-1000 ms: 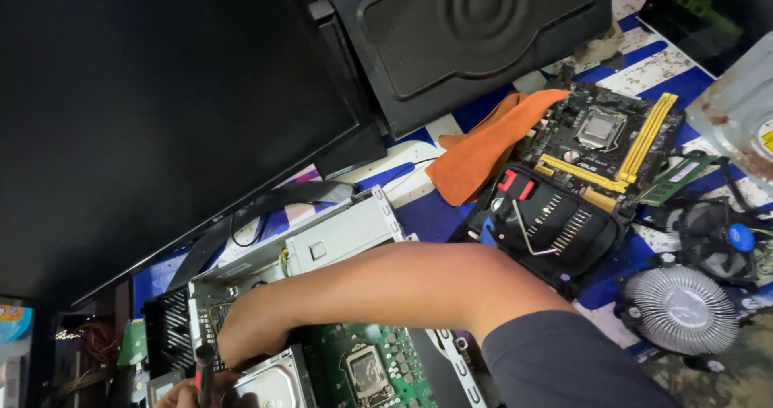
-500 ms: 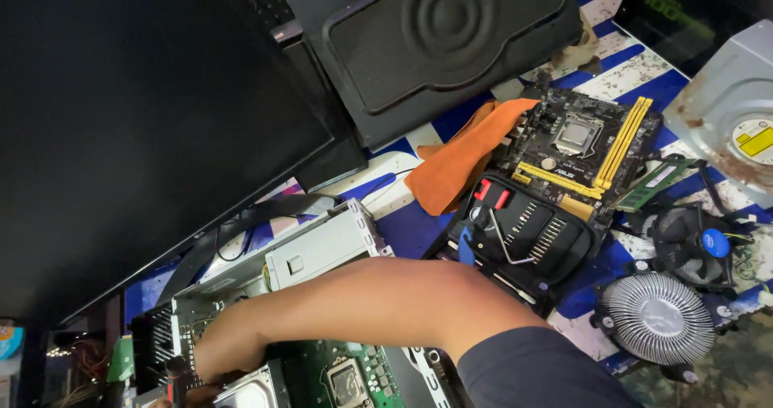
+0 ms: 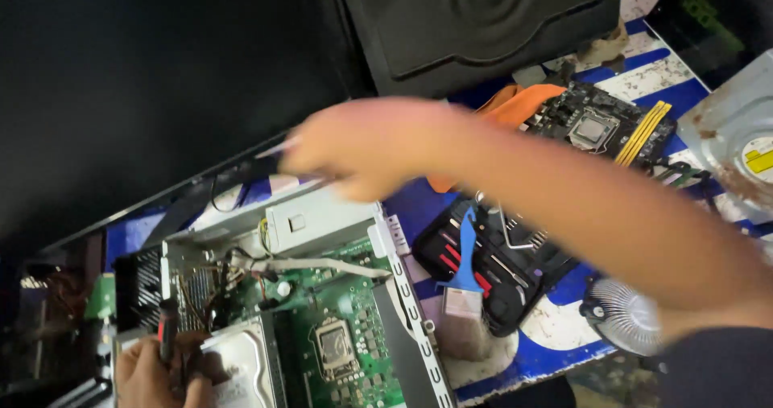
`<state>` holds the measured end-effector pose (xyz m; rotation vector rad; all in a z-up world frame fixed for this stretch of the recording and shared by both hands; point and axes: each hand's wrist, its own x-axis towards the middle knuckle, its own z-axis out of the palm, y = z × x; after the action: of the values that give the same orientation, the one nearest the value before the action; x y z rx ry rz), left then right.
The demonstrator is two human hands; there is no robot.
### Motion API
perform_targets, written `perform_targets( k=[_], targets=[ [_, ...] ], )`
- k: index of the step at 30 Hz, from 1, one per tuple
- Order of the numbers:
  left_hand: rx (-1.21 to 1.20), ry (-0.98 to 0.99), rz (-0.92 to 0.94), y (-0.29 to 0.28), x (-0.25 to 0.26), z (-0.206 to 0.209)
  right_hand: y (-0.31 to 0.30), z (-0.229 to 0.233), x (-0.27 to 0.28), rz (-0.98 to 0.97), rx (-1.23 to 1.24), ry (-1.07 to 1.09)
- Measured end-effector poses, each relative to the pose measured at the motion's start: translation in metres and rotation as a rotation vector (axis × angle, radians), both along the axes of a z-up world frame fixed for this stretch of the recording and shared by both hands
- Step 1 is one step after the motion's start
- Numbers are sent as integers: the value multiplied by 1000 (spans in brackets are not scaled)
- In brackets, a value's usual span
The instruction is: The person uses a screwdriver to work on the internal components of a desktop computer, focusing on the motherboard and hard drive area. They manipulate wires and components inside the open case while sitting on the floor.
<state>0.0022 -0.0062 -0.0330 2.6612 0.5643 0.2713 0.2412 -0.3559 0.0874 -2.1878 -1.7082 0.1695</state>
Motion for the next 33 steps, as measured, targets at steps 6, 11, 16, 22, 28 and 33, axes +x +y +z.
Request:
perform_targets(
  k=[6,11,16,22,28,33],
  targets=[
    [38,-50,-342,20,0,0,-136,-49,-61,-654,-497,304],
    [49,-79,-385,18,-1,-3,-154,-117,-86,-726,-553,213],
    [38,-113,-377,18,2,-7,-155,-146,-91,-854,-406,168],
    [3,-114,-402,20,2,-5,-135,-154,-102,-841,-428,202],
    [-35,-242,-447,37,6,-27,-140,-182,-105,-811,-398,-197],
    [-81,-254,-429,27,5,-19,-151,-192,-100,-870,-397,-135]
  ],
)
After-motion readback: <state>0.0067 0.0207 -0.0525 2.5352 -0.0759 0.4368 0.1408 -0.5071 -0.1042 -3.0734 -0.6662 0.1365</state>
